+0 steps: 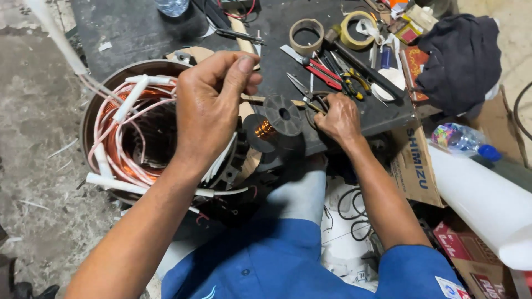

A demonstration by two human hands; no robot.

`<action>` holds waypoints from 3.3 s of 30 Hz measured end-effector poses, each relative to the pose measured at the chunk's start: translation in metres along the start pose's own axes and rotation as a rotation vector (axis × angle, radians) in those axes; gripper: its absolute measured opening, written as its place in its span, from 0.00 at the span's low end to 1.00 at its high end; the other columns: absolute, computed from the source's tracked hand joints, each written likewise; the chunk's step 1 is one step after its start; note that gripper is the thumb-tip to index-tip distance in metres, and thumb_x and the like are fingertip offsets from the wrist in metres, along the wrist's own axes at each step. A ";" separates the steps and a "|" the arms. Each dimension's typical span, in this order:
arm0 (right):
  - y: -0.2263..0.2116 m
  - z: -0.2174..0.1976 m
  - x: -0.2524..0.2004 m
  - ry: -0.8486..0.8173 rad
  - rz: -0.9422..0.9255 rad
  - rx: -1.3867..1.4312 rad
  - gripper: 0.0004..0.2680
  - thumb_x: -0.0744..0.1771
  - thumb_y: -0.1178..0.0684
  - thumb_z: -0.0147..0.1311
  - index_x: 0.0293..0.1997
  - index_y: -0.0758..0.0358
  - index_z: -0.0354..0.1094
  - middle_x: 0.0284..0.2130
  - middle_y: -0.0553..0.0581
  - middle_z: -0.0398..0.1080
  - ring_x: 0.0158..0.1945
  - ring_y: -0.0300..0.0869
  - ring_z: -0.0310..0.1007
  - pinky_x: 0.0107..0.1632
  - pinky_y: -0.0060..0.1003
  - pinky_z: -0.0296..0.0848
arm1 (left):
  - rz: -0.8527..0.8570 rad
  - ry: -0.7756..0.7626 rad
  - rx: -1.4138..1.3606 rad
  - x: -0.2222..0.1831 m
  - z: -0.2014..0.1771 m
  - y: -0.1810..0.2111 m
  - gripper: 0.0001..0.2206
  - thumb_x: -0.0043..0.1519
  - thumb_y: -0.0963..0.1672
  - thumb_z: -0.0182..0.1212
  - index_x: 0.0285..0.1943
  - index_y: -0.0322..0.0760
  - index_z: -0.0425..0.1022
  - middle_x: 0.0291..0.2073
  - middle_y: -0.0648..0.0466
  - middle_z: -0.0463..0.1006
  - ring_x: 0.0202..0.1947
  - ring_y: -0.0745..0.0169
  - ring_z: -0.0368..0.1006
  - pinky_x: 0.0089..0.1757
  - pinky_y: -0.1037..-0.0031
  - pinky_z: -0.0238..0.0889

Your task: Connecting and securing wire terminals within an electric motor stator during a repair process.

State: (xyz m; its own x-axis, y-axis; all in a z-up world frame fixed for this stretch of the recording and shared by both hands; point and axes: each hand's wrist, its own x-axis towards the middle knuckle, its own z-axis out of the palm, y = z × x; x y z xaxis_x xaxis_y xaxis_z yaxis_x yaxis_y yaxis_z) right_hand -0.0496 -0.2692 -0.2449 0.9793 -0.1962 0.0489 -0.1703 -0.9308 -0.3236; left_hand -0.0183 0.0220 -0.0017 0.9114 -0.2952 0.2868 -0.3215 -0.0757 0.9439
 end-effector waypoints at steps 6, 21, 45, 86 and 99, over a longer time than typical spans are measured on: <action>0.006 0.007 0.001 -0.007 0.026 -0.026 0.12 0.60 0.56 0.58 0.41 0.76 0.71 0.29 0.69 0.74 0.26 0.51 0.73 0.31 0.46 0.78 | -0.070 -0.008 -0.034 0.000 0.001 0.002 0.11 0.70 0.41 0.54 0.50 0.23 0.78 0.31 0.51 0.79 0.31 0.69 0.75 0.35 0.82 0.70; 0.006 -0.046 -0.044 0.027 0.450 0.440 0.12 0.66 0.45 0.66 0.37 0.64 0.74 0.22 0.49 0.68 0.22 0.37 0.61 0.27 0.34 0.62 | -0.042 0.049 -0.095 0.002 -0.001 -0.001 0.09 0.68 0.42 0.57 0.47 0.26 0.80 0.29 0.51 0.81 0.30 0.70 0.77 0.32 0.83 0.73; -0.107 -0.004 -0.112 -0.738 -0.020 2.077 0.23 0.69 0.29 0.44 0.34 0.65 0.65 0.26 0.55 0.63 0.23 0.39 0.62 0.23 0.32 0.61 | 0.007 0.003 -0.074 -0.015 0.006 0.027 0.10 0.68 0.41 0.55 0.46 0.23 0.78 0.30 0.51 0.79 0.29 0.69 0.73 0.34 0.81 0.71; -0.068 -0.016 -0.102 -0.320 0.075 0.701 0.13 0.63 0.47 0.66 0.24 0.65 0.68 0.16 0.48 0.62 0.21 0.37 0.57 0.28 0.32 0.60 | 0.098 0.105 -0.213 -0.007 -0.025 0.031 0.09 0.71 0.40 0.53 0.54 0.23 0.74 0.36 0.48 0.79 0.35 0.67 0.75 0.38 0.80 0.73; -0.062 -0.048 -0.082 -0.264 0.184 0.653 0.14 0.61 0.45 0.69 0.23 0.65 0.70 0.17 0.51 0.65 0.23 0.38 0.61 0.30 0.34 0.60 | 0.004 0.107 -0.238 -0.025 -0.024 0.039 0.13 0.73 0.41 0.49 0.61 0.25 0.72 0.28 0.55 0.74 0.29 0.71 0.70 0.34 0.81 0.68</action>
State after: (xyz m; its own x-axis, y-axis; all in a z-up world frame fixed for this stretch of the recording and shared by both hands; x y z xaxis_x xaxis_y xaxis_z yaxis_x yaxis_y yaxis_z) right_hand -0.1245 -0.2100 -0.1837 0.9487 -0.1745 -0.2638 -0.3161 -0.4996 -0.8065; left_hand -0.0471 0.0492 0.0320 0.9363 -0.1917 0.2941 -0.2671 0.1551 0.9511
